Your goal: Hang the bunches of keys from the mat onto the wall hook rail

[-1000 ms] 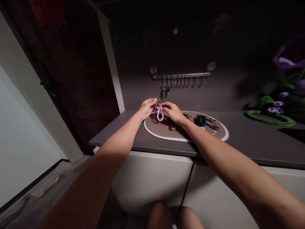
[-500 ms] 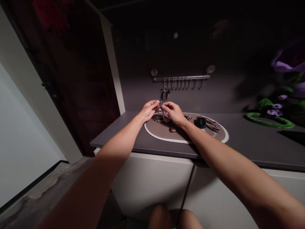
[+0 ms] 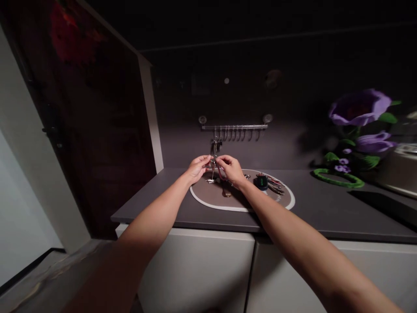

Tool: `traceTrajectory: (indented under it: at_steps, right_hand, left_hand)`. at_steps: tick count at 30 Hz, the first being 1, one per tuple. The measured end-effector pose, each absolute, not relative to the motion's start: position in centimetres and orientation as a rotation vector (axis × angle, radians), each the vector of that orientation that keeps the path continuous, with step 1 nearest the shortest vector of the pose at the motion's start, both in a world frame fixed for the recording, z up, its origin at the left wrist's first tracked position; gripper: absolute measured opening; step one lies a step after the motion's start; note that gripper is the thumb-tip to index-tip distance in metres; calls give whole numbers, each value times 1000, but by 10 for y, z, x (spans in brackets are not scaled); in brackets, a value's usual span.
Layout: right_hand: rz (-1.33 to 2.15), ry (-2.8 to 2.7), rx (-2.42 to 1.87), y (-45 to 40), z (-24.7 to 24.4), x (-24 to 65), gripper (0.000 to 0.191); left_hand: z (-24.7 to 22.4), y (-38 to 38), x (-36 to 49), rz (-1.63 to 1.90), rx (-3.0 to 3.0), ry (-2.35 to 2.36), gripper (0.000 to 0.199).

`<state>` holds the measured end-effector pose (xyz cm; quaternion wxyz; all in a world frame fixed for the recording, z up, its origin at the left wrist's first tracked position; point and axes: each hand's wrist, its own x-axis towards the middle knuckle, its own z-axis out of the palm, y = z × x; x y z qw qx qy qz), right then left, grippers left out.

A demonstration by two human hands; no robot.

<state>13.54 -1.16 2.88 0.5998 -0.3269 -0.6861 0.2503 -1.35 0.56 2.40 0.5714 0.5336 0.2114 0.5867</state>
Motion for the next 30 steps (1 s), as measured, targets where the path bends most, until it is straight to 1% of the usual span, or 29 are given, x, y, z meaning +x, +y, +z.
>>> traceTrajectory:
  at_steps: [5, 9, 13, 16, 21, 30]
  right_hand:
    - [577, -1522, -740, -10, 32, 141, 27]
    - [558, -1422, -747, -6, 33, 144, 25]
    - [614, -1323, -757, 0, 39, 145, 23]
    - [701, -1233, -761, 7, 50, 144, 19]
    - [799, -1089, -768, 21, 75, 142, 13]
    - [911, -931, -740, 50, 98, 132, 16]
  left_hand:
    - [22, 4, -12, 1382, 1327, 596, 30]
    - [17, 7, -11, 1414, 1478, 789, 27]
    - [10, 13, -8, 1446, 1788, 1109, 32]
    - [7, 14, -7, 1441, 2071, 1287, 34]
    - [7, 12, -4, 1401, 2325, 1364, 34]
    - [5, 12, -3, 1359, 2432, 1406, 35]
